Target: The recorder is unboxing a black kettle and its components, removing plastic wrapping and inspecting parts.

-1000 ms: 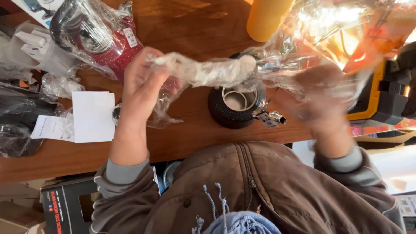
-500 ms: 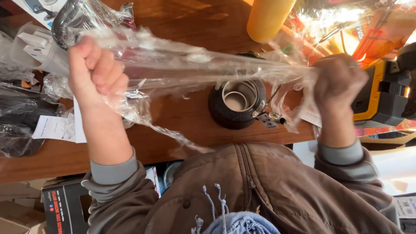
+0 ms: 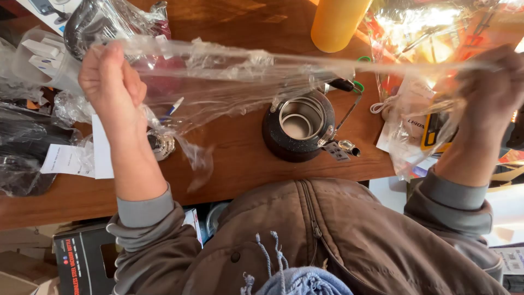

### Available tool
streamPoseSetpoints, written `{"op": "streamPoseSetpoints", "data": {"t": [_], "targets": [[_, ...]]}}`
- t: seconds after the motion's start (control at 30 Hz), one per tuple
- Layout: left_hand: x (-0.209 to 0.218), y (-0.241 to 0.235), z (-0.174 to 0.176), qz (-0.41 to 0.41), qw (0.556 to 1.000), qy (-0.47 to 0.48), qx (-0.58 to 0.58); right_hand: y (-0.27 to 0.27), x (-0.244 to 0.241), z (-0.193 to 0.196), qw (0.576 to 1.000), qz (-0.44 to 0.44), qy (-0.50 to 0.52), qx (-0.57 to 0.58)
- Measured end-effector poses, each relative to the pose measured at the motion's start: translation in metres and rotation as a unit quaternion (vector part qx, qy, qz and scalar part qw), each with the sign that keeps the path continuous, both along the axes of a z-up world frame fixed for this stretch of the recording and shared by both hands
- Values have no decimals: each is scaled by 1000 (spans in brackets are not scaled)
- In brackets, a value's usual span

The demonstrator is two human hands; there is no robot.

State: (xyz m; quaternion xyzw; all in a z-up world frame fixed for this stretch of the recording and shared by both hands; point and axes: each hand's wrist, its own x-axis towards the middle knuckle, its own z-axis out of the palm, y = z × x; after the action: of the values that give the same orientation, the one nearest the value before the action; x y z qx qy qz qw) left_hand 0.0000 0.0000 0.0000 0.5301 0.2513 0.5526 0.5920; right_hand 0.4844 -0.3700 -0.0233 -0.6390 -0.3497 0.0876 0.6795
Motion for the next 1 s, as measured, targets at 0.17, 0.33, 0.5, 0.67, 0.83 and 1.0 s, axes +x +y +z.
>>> {"op": "streamPoseSetpoints", "data": {"t": [0.17,0.33,0.5,0.67,0.83,1.0], "targets": [[67,-51,44,-79,997,8,-8,65,20,-8,987,-142,-65,-42],[152,-119,13,-308,947,45,83,118,-144,83,909,61,-410,-41],[148,-106,32,-246,948,61,195,132,-191,132,767,121,-629,35],[122,-70,22,-267,943,-196,37,123,-178,81,923,353,-78,134],[143,-89,28,-384,893,-232,-37,156,-194,22,781,611,107,-70],[151,-97,47,-426,891,-101,124,124,-187,114,732,508,-431,-143]]}}
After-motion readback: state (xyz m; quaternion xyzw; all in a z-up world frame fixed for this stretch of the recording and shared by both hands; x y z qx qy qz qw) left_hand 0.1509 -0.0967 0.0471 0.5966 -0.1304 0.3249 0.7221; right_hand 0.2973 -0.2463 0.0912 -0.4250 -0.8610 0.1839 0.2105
